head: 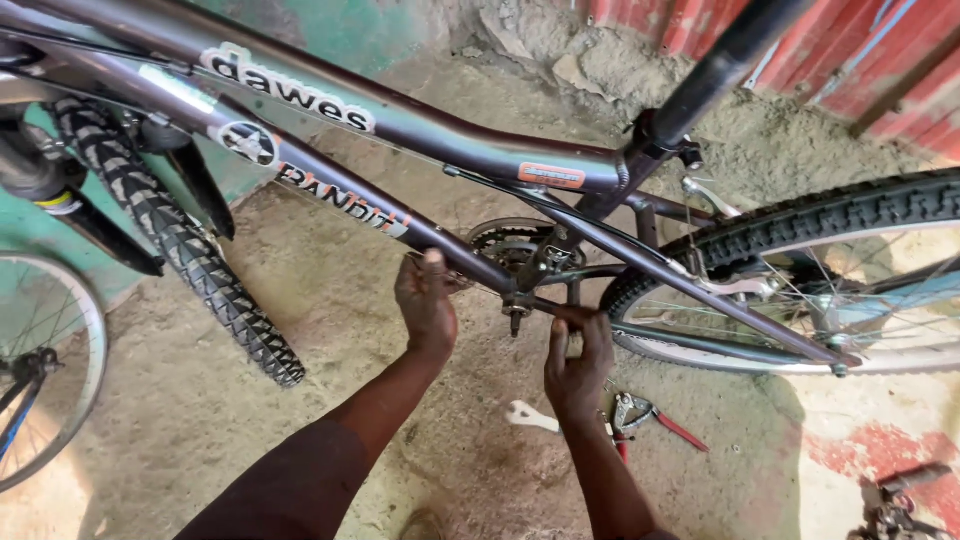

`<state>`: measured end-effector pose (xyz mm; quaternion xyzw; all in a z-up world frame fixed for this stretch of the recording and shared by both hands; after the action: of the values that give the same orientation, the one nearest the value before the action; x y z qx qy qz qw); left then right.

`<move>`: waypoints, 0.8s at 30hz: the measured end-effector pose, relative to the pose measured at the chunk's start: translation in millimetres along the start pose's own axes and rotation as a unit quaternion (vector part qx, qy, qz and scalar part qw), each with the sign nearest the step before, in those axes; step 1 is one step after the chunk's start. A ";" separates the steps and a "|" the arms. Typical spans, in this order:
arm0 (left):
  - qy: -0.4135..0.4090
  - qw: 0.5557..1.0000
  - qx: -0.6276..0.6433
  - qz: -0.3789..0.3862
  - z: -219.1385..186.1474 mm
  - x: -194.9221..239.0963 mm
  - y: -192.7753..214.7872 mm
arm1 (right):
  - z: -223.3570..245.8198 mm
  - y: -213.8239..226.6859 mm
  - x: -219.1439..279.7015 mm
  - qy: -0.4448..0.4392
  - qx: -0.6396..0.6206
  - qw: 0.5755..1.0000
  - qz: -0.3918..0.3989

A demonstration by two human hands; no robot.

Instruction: The person works on a bicycle's rear wheel and drivetrain. They first remove the rear wheel, then reattach it and align the chain. Finally, they use a wrench to tighten the crankset bolts.

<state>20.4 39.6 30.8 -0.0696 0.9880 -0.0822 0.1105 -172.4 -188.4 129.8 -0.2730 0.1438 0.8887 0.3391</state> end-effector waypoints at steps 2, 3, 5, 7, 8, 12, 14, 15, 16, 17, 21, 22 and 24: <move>-0.016 1.000 -0.018 0.006 -5.0 -2.4 -4.3 | 14.3 -12.5 -19.7 0.023 -0.010 1.000 -0.011; -0.011 1.000 -0.003 0.014 -17.9 1.9 -13.2 | 12.0 -19.1 -26.5 -0.018 -0.045 0.999 -0.006; -0.004 1.000 0.013 0.020 -40.4 6.3 -21.8 | 5.6 -25.7 -30.1 -0.061 -0.080 0.995 0.001; 0.071 0.997 0.008 0.033 -49.2 9.4 -23.1 | 4.6 -10.1 -24.2 -0.038 -0.026 0.997 -0.065; 0.074 0.997 0.009 0.031 -41.7 20.9 -19.3 | 16.0 -6.8 -14.7 -0.038 -0.024 0.997 -0.062; 0.148 0.988 -0.024 0.023 -48.5 13.1 -18.4 | 62.4 -51.5 -34.7 -0.003 -0.021 0.998 0.051; 0.160 0.985 -0.043 0.040 -63.3 22.0 -15.5 | 80.2 -65.6 -40.7 0.002 -0.002 0.990 0.140; 0.172 0.984 -0.038 0.035 -65.4 20.8 -13.9 | 78.6 -74.2 -45.2 -0.023 0.017 0.976 0.216; 0.185 0.982 -0.033 0.031 -66.5 19.6 -12.7 | 75.8 -81.5 -47.4 -0.049 0.036 0.955 0.291; 0.192 0.980 -0.030 0.035 -60.7 11.6 -13.9 | 87.4 -73.9 -60.8 -0.054 0.043 0.954 0.292; 0.100 0.992 -0.003 -0.078 -103.2 2.5 -19.6 | 126.3 -59.5 -88.7 0.021 0.108 0.900 0.421; 0.080 0.988 0.044 -0.121 -122.6 8.6 -22.9 | 127.7 -51.6 -93.2 0.022 0.128 0.891 0.434; 0.100 0.979 0.076 -0.162 -106.6 21.1 -32.8 | 156.1 -35.1 -98.9 0.040 0.136 0.878 0.456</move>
<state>-20.5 20.0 134.9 -0.2118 0.9606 -0.1802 0.0015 -147.5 -145.9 311.4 -0.1632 0.3851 0.9051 -0.0762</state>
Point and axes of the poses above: each hand's wrist, its own x-axis away from the middle knuckle, its own y-axis out of the back of the hand, z = x × y, the point moved 9 cm from there along -x, towards the middle knuckle, and after that the axes turned 9 degrees about -x, right-handed, at the moved point
